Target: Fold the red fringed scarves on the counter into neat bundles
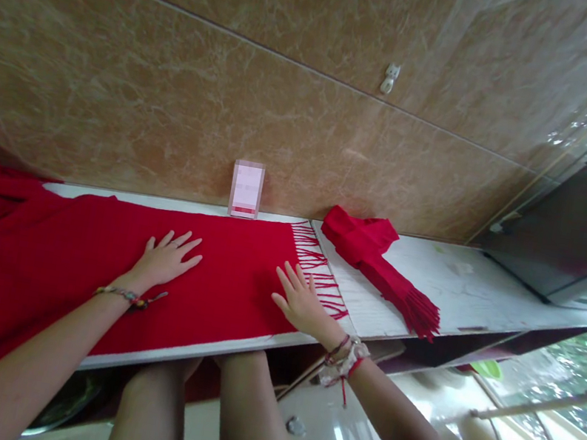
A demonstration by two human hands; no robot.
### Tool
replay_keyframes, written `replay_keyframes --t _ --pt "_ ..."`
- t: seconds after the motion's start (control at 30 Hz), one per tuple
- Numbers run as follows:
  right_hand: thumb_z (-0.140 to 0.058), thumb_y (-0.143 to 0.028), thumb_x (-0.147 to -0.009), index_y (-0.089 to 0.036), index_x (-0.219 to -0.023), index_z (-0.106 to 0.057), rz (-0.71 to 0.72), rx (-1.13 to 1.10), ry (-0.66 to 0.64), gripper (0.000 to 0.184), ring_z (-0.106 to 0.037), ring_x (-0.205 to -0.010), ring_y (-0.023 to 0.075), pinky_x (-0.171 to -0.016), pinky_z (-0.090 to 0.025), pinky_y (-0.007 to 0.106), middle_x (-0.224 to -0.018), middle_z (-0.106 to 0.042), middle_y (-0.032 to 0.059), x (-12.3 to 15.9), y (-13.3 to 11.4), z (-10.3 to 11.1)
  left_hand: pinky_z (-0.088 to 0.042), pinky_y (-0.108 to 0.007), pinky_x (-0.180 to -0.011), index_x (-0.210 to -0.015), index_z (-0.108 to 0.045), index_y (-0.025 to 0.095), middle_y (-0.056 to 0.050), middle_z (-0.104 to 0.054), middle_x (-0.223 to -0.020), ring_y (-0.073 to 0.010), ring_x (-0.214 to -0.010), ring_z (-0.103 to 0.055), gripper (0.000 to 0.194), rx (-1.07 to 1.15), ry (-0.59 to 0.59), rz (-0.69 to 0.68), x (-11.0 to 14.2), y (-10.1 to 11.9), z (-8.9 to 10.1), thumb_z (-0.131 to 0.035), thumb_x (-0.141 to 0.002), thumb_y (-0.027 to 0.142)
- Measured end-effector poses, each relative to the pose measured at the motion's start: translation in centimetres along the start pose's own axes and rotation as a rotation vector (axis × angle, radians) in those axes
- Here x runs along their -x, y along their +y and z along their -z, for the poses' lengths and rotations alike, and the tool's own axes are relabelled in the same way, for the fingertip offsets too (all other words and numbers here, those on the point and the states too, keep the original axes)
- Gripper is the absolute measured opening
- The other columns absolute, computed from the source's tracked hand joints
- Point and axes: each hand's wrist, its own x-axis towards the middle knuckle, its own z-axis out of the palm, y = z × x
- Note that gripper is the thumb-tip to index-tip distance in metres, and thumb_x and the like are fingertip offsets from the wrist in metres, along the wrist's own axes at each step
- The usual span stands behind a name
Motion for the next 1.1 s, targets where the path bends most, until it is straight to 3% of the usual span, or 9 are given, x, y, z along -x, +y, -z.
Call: replay_keyframes --t 0.13,0.37,0.47,0.57,0.7,0.8,0.87,0.97,1.1 --pt "-0.027 -0.04 -0.089 -0.02 -0.131 -0.034 0.04 0.021 -0.056 0.047 -0.025 -0.126 0.0264 -0.098 -0.025 0.046 -0.136 -0.035 0.0075 -0.5 -0.6 -0.6 -0.02 -0.053 -0.097 -0.133 -0.029 0.025 -0.004 -0.022 -0.142 -0.031 -0.127 -0.018 0.053 -0.002 0.003 -0.002 0.1 -0.1 0.0 -0.027 -0.084 0.045" --pt "-0.03 -0.03 -0.089 -0.021 -0.125 -0.042 -0.081 0.188 -0.191 0.039 -0.026 -0.125 0.0317 -0.089 -0.031 0.057 -0.137 -0.032 0.0116 2.2 6.5 0.1 -0.019 -0.054 -0.097 -0.134 -0.028 0.025 -0.004 -0.021 -0.142 -0.0319 -0.128 -0.017 0.053 0.007 -0.008 -0.006 0.0 0.0 0.1 -0.026 -0.085 0.045" --pt "-0.03 -0.029 -0.089 -0.021 -0.123 -0.044 -0.127 0.2 -0.253 0.038 -0.024 -0.125 0.0349 -0.085 -0.032 0.061 -0.136 -0.032 0.0145 2.5 8.2 0.8 -0.018 -0.054 -0.097 -0.134 -0.026 0.026 -0.003 -0.019 -0.143 -0.0316 -0.128 -0.016 0.053 0.01 -0.03 0.007 0.1 0.3 0.3 -0.026 -0.085 0.044" --pt "-0.028 -0.033 -0.089 -0.014 -0.125 -0.041 -0.141 0.133 -0.169 0.043 -0.022 -0.126 0.0334 -0.091 -0.029 0.058 -0.136 -0.032 0.0186 0.4 6.8 1.3 -0.018 -0.054 -0.097 -0.134 -0.026 0.026 -0.004 -0.02 -0.142 -0.0316 -0.128 -0.016 0.053 0.0 -0.034 0.005 0.3 0.6 0.6 -0.025 -0.085 0.044" --pt "-0.028 -0.043 -0.088 -0.008 -0.131 -0.031 -0.057 -0.022 -0.012 0.055 -0.018 -0.128 0.0296 -0.098 -0.024 0.051 -0.138 -0.027 0.018 -5.1 0.9 0.9 -0.019 -0.053 -0.097 -0.134 -0.027 0.025 -0.005 -0.021 -0.142 -0.0316 -0.128 -0.016 0.053 -0.015 -0.016 -0.003 0.4 0.6 0.6 -0.026 -0.085 0.044" --pt "-0.028 -0.044 -0.087 -0.011 -0.132 -0.028 0.033 -0.104 -0.031 0.056 -0.018 -0.128 0.0285 -0.099 -0.022 0.051 -0.141 -0.022 0.0138 -8.7 -3.3 -0.3 -0.019 -0.053 -0.097 -0.134 -0.027 0.026 -0.005 -0.02 -0.142 -0.0335 -0.127 -0.016 0.052 -0.016 0.002 -0.005 0.4 0.5 0.4 -0.026 -0.085 0.045" --pt "-0.027 -0.044 -0.088 -0.016 -0.133 -0.028 0.084 -0.118 -0.093 0.053 -0.019 -0.128 0.0282 -0.099 -0.021 0.053 -0.141 -0.024 0.0105 -10.0 -4.7 -1.2 -0.019 -0.053 -0.097 -0.134 -0.026 0.028 -0.005 -0.02 -0.142 -0.0357 -0.127 -0.016 0.053 -0.012 0.0 0.007 0.3 0.4 0.4 -0.027 -0.085 0.047" --pt "-0.026 -0.043 -0.088 -0.02 -0.132 -0.03 0.088 -0.079 -0.17 0.05 -0.023 -0.127 0.0288 -0.098 -0.022 0.054 -0.14 -0.027 0.0083 -10.1 -4.0 -2.2 -0.018 -0.055 -0.097 -0.134 -0.026 0.03 -0.005 -0.018 -0.143 -0.0377 -0.127 -0.014 0.053 -0.006 -0.02 0.02 0.4 0.5 0.5 -0.027 -0.084 0.049" --pt "-0.028 -0.039 -0.089 -0.017 -0.13 -0.034 -0.043 0.024 -0.163 0.047 -0.024 -0.126 0.0299 -0.095 -0.026 0.054 -0.138 -0.028 0.0139 -7.9 0.8 -2.3 -0.016 -0.055 -0.098 -0.135 -0.023 0.029 -0.005 -0.015 -0.144 -0.0369 -0.127 -0.011 0.054 0.013 -0.049 0.021 0.6 0.6 0.8 -0.025 -0.084 0.05"
